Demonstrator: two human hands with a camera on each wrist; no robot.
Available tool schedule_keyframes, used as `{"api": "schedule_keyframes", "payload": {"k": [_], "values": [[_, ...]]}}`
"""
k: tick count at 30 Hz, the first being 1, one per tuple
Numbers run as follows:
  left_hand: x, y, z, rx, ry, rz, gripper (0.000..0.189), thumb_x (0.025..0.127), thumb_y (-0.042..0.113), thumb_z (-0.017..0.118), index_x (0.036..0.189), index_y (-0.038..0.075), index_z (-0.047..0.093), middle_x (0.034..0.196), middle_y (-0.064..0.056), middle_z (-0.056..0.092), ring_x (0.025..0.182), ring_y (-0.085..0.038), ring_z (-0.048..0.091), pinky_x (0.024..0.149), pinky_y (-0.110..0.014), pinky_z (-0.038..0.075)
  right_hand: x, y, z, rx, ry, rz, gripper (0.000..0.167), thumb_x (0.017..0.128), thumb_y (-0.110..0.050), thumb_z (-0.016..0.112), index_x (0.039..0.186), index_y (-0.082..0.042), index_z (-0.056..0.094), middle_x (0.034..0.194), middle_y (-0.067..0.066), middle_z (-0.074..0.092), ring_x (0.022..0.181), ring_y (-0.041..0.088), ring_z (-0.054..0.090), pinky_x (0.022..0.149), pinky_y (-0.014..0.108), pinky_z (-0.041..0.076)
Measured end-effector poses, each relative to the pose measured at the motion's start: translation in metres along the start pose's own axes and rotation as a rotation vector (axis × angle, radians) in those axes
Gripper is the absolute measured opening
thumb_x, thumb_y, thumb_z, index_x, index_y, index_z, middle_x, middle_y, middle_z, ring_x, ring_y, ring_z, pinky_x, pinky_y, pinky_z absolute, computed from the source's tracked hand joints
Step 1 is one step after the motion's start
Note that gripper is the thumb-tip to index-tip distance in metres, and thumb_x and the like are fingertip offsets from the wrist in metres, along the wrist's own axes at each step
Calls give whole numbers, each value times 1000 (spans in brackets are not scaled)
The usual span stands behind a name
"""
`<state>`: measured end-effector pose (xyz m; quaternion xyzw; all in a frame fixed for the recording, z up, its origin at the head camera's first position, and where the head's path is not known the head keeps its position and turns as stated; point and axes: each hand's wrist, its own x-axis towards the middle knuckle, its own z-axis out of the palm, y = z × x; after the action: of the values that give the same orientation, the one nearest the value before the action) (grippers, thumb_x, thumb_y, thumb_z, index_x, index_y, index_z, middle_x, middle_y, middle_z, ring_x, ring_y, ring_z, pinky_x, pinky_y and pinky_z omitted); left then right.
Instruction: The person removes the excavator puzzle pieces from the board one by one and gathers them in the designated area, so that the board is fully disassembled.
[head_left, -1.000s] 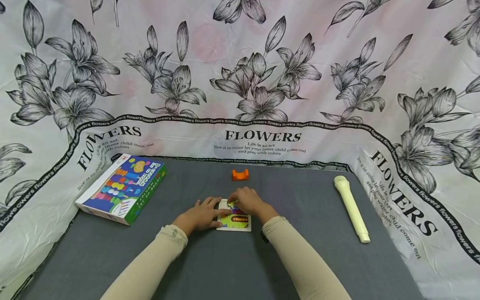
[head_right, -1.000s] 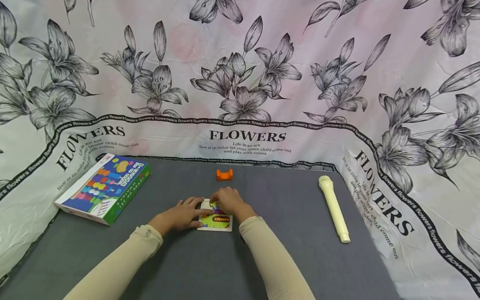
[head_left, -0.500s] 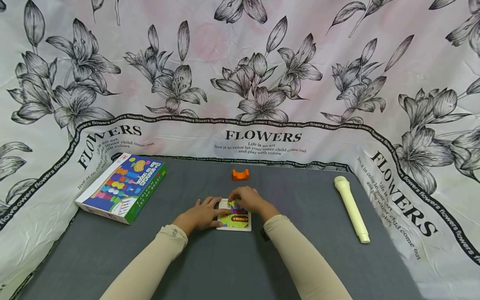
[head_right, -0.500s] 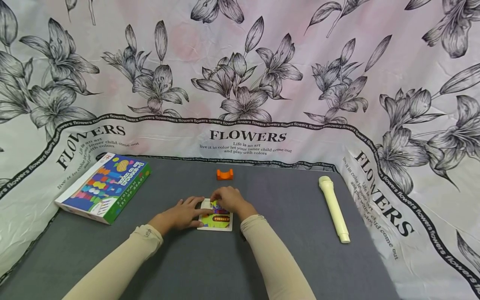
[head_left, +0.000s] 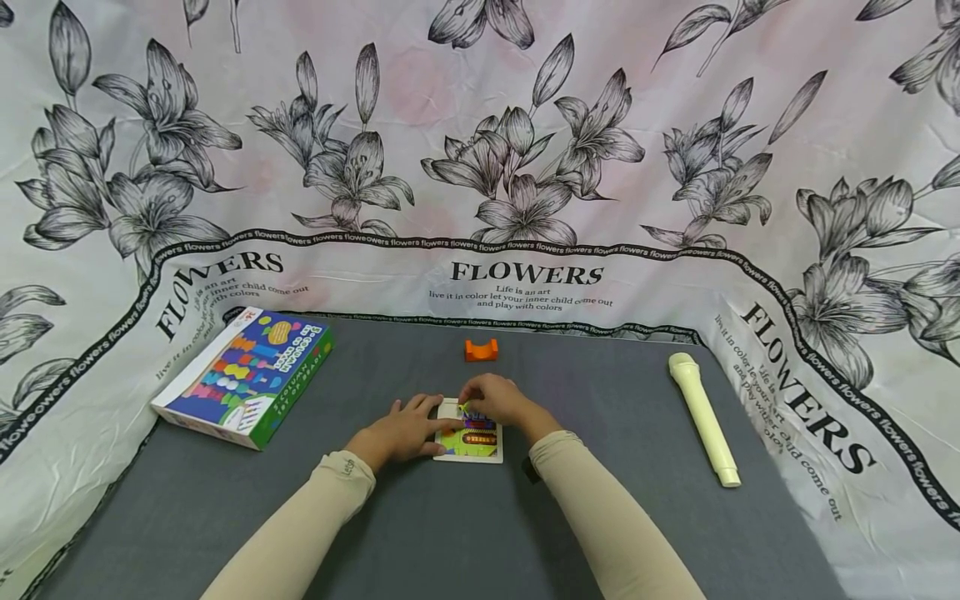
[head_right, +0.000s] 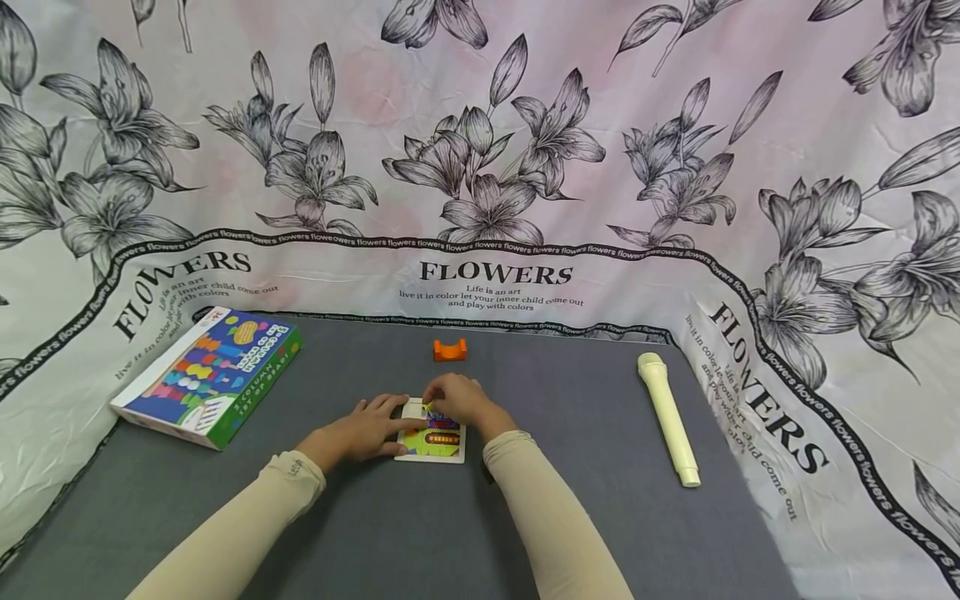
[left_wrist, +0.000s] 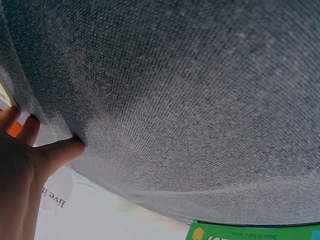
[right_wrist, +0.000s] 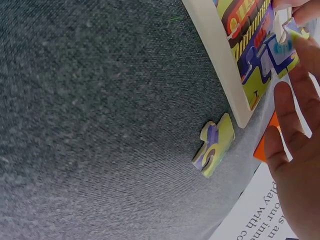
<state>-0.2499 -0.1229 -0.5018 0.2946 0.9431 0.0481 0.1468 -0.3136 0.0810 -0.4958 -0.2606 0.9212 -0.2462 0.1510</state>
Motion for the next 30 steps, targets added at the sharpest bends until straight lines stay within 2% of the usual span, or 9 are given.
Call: {"api": "schedule_keyframes", "payload": {"k": [5,9,19,30], "values": [[-1,1,0,-7,-7,4,53,97,48,51,148,38,40,157,-11,25,143,-33,24,105,-67,29,1,-1,-1,-54,-32,-31,21,95,-7,60,107,-18,73,111,0,71,108,19,62,102,46,42],[-1,1,0,-11,-9,-9,53,96,48,52,147,40,40,158,-10,25,144,-32,24,106,-66,28,1,-2,-2,-52,-45,-64,22,94,-2,60,106,-15,74,108,1,71,105,19,64,93,38,50],[1,1,0,10,-7,-21,53,96,51,50,147,42,39,158,-9,24,144,-30,23,107,-65,28,-2,0,-5,73,5,-78,20,93,1,58,95,-13,73,98,1,70,90,14,64,80,32,53],[1,-1,3,17,-4,-21,52,96,52,50,147,42,39,157,-10,25,143,-32,24,106,-66,28,-5,1,-11,206,40,-76,12,94,-1,61,94,-8,71,94,2,69,89,14,64,83,32,53]]}}
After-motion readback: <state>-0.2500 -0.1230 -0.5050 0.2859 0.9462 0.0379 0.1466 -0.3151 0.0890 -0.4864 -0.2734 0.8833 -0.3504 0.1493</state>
